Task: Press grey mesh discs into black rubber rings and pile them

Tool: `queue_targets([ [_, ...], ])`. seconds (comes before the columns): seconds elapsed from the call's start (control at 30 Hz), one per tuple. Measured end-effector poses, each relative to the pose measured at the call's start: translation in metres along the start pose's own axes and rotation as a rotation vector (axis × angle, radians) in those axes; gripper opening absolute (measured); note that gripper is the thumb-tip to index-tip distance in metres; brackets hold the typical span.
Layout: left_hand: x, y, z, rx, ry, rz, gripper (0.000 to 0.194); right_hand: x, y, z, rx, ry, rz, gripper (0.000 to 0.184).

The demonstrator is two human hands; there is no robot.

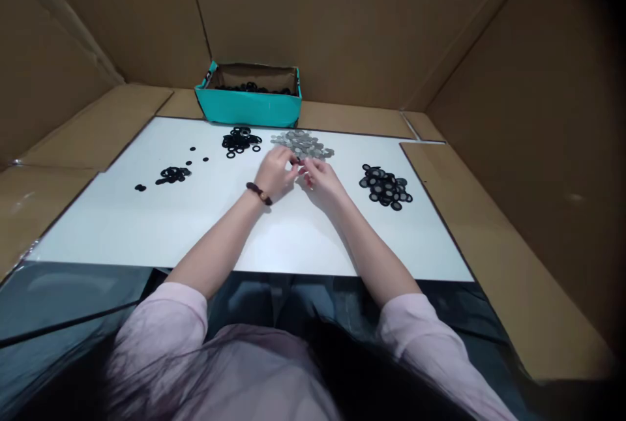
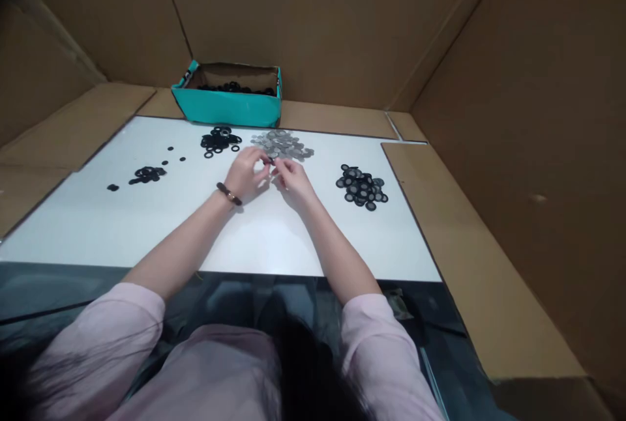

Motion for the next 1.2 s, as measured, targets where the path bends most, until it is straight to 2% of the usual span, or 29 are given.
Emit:
queue_targets([
  [0.1, -0.009, -0.022, 0.032, -0.063, -0.08, -0.108, 0.004, -0.007, 0.002, 0.005, 0.079, -0.008, -0.034, 0.052],
  [0.23, -0.012, -0.018, 0.039, -0.222, -0.057, -0.093, 0.004, -0.009, 0.014, 0.001, 0.074, 0.005, -0.051, 0.052],
  [0.3, -0.011, -0.012, 0.031, -0.31, 0.005, -0.052, 0.009, -0.006, 0.018, -0.005, 0.048, 0.05, -0.031, 0.051],
  [0.4, -0.004, -0.006, 0.004, -0.309, 0.164, 0.015, 0.017, -0.002, 0.023, -0.003, -0.001, 0.07, 0.046, 0.05],
  [0.5, 0.006, -0.005, -0.032, -0.08, 0.334, 0.07, 0.019, 0.002, 0.027, 0.003, -0.058, 0.067, 0.119, 0.049],
  [0.6, 0.02, -0.011, -0.054, 0.144, 0.387, 0.095, 0.02, 0.003, 0.027, 0.001, -0.084, 0.122, 0.149, 0.047],
  [0.73, 0.034, -0.039, -0.059, 0.271, 0.378, 0.001, 0.022, 0.005, 0.027, 0.003, -0.104, 0.129, 0.157, 0.045],
  [0.83, 0.038, -0.053, -0.057, 0.329, 0.364, -0.052, 0.024, 0.006, 0.028, 0.006, -0.088, 0.115, 0.166, 0.044],
  [1.2, 0.037, -0.049, -0.058, 0.429, 0.409, -0.122, 0.03, 0.002, 0.026, 0.004, -0.058, 0.056, 0.198, 0.037],
])
Point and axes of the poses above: each hand's wrist, its own x-axis towards the middle knuckle, its own y-axis out of the back of the hand, z = x × y, the point moved 10 cm from there along x, towards the middle knuckle, and after that the axes turned 6 degrees about z, right-handed, at the moved point
